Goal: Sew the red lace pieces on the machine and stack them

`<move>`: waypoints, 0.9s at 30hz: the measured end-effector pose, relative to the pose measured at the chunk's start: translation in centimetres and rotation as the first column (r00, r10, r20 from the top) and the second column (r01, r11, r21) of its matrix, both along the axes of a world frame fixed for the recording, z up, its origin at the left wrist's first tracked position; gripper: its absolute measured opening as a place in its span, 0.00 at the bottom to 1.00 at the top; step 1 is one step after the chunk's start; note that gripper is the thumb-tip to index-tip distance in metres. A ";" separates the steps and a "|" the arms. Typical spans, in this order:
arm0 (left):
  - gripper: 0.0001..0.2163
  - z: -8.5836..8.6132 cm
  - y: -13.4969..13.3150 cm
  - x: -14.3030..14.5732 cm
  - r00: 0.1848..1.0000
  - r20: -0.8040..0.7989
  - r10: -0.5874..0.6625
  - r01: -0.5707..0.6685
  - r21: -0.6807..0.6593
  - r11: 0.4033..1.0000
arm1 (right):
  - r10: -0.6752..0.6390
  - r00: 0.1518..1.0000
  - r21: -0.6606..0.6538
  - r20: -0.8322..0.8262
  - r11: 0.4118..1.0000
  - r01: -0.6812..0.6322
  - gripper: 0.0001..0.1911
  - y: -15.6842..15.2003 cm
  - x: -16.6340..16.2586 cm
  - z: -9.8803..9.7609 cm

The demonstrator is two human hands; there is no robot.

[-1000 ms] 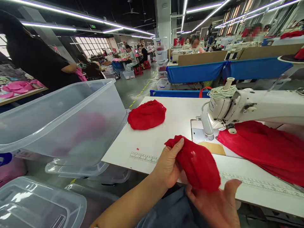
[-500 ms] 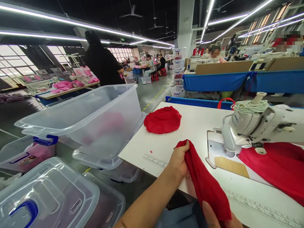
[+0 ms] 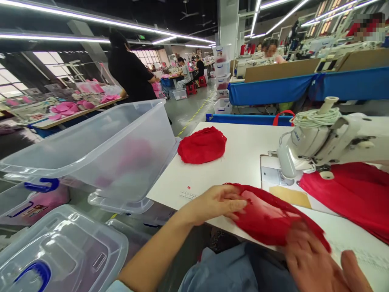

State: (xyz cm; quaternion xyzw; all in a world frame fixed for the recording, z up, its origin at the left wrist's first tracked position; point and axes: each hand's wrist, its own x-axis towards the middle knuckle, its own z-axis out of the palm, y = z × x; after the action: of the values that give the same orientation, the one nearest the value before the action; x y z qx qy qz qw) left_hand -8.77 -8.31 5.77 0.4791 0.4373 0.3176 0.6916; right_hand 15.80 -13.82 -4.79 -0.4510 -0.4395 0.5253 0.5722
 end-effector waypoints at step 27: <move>0.10 -6.3 2.8 1.5 0.536 -0.706 0.462 0.357 0.686 0.634 | -0.462 0.886 0.019 -0.044 0.886 0.463 0.13 7.4 2.8 4.9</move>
State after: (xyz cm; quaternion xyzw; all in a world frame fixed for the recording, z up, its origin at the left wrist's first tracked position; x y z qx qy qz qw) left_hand -7.24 -5.56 -0.50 0.7994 0.5479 0.2233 0.1040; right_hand 18.61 -6.40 0.09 -0.5243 -0.3157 0.3760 0.6957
